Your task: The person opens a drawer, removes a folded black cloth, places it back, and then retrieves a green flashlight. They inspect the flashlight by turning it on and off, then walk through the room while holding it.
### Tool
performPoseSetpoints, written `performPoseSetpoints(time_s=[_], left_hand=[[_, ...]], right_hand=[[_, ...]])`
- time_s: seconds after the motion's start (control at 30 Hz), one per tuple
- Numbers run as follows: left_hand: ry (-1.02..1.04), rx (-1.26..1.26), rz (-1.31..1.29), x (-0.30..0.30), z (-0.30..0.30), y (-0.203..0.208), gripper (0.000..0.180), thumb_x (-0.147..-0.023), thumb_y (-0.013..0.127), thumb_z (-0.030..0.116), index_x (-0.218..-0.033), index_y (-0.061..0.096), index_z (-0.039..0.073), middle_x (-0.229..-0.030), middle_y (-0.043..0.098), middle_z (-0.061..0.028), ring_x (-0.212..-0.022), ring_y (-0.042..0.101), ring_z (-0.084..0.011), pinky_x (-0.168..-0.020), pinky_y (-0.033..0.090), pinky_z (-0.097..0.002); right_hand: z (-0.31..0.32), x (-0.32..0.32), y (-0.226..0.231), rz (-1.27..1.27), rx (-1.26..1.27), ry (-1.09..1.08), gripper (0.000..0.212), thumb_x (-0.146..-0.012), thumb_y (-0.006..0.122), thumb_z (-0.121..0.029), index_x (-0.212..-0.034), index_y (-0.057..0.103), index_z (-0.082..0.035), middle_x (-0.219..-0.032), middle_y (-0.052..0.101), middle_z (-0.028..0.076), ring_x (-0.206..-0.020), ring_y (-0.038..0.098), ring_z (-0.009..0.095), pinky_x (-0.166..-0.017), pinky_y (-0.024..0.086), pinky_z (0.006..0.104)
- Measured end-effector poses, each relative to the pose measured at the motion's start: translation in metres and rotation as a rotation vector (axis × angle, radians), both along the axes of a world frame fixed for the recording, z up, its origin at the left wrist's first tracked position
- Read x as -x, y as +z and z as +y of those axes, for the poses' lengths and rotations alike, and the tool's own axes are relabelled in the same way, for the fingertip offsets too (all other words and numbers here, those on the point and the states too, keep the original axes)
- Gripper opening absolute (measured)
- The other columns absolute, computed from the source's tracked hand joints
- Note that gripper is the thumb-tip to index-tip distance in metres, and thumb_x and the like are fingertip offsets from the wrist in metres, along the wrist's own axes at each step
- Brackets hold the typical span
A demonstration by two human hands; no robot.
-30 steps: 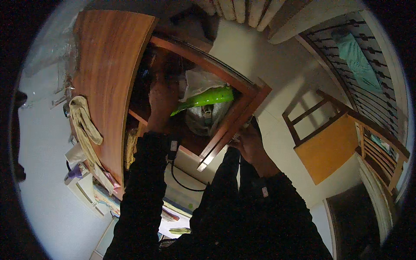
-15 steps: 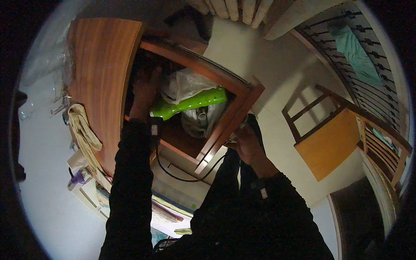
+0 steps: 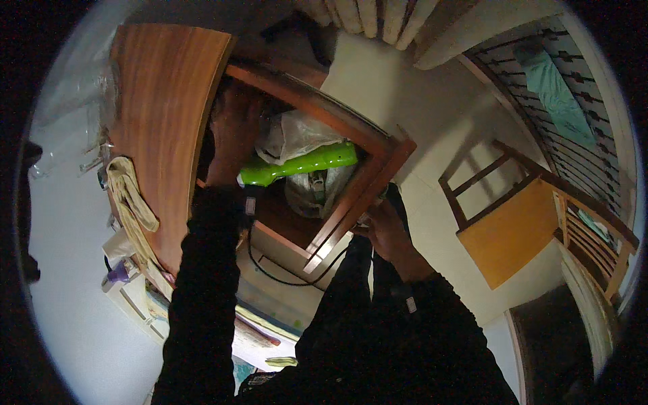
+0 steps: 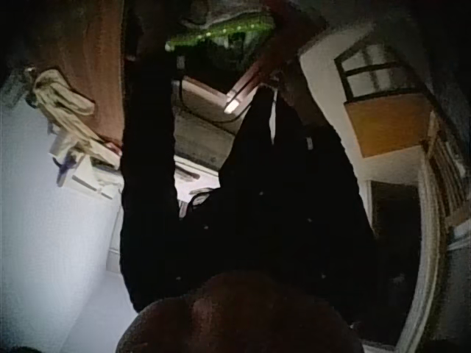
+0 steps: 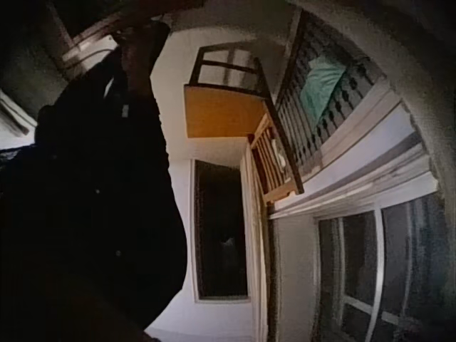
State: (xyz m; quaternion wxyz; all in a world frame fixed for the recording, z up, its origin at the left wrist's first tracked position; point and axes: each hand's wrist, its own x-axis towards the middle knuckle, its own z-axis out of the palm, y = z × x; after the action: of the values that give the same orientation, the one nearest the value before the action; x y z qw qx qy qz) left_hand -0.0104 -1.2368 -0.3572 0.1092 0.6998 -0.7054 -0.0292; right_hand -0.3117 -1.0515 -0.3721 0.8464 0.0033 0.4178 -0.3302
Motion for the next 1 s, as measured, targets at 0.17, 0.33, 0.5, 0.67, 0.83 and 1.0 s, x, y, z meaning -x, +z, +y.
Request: performPoseSetpoints(time_s=[0.17, 0.33, 0.5, 0.67, 0.83, 1.0], left_hand=[[-0.312, -0.147, -0.419, -0.011, -0.029, -0.007, 0.031, -0.092, 0.05, 0.028, -0.109, 0.061, 0.004, -0.103, 0.065, -0.0155, -0.091, 0.062, -0.0384, -0.079, 0.05, -0.0506], [-0.292, -0.164, -0.567, -0.015, -0.008, -0.005, 0.028, -0.088, 0.051, 0.024, -0.106, 0.063, 0.006, -0.101, 0.066, -0.0122, -0.094, 0.063, -0.0336, -0.083, 0.05, -0.0481], [-0.143, -0.191, -0.421, -0.004, 0.027, 0.004, 0.033, -0.083, 0.055, 0.021, -0.113, 0.062, 0.008, -0.121, 0.058, -0.0113, -0.117, 0.048, -0.0375, -0.091, 0.042, -0.0586], [-0.086, -0.186, -0.383, 0.001, 0.029, 0.008, 0.041, -0.081, 0.057, 0.022, -0.119, 0.06, 0.008, -0.132, 0.05, -0.0116, -0.124, 0.041, -0.0388, -0.096, 0.036, -0.062], [-0.002, -0.202, -0.293, 0.002, 0.025, 0.004, 0.055, -0.082, 0.058, 0.028, -0.135, 0.05, 0.015, -0.144, 0.039, -0.013, -0.131, 0.032, -0.0418, -0.099, 0.031, -0.0647], [-0.044, -0.342, -0.317, 0.006, 0.018, 0.004, 0.055, -0.083, 0.057, 0.031, -0.137, 0.047, 0.027, -0.147, 0.037, -0.0132, -0.134, 0.027, -0.0446, -0.1, 0.024, -0.0703]], right_hand=[[0.002, 0.0, -0.003, -0.08, 0.039, -0.025, 0.041, -0.095, 0.057, -0.032, -0.129, 0.043, -0.015, -0.117, 0.057, 0.004, -0.103, 0.061, 0.02, -0.085, 0.055, 0.0439], [-0.003, -0.002, -0.001, -0.051, 0.033, 0.001, 0.048, -0.093, 0.059, -0.037, -0.131, 0.042, -0.014, -0.121, 0.055, 0.005, -0.107, 0.06, 0.021, -0.085, 0.056, 0.0444], [-0.009, -0.004, 0.01, -0.041, -0.037, -0.055, 0.049, -0.089, 0.065, -0.036, -0.127, 0.045, -0.011, -0.113, 0.058, 0.005, -0.105, 0.06, 0.022, -0.086, 0.056, 0.0428], [-0.01, -0.004, 0.013, -0.059, 0.002, -0.039, 0.049, -0.089, 0.065, -0.035, -0.127, 0.045, -0.011, -0.113, 0.058, 0.005, -0.105, 0.06, 0.022, -0.085, 0.057, 0.0428], [-0.003, -0.001, 0.004, 0.183, 0.235, 0.153, 0.039, -0.094, 0.058, -0.032, -0.127, 0.047, -0.014, -0.118, 0.056, 0.006, -0.107, 0.06, 0.022, -0.087, 0.056, 0.0438], [0.0, -0.002, -0.004, -0.038, 0.017, -0.016, 0.038, -0.093, 0.059, -0.028, -0.126, 0.048, -0.013, -0.117, 0.058, 0.006, -0.105, 0.061, 0.021, -0.084, 0.057, 0.0416]])
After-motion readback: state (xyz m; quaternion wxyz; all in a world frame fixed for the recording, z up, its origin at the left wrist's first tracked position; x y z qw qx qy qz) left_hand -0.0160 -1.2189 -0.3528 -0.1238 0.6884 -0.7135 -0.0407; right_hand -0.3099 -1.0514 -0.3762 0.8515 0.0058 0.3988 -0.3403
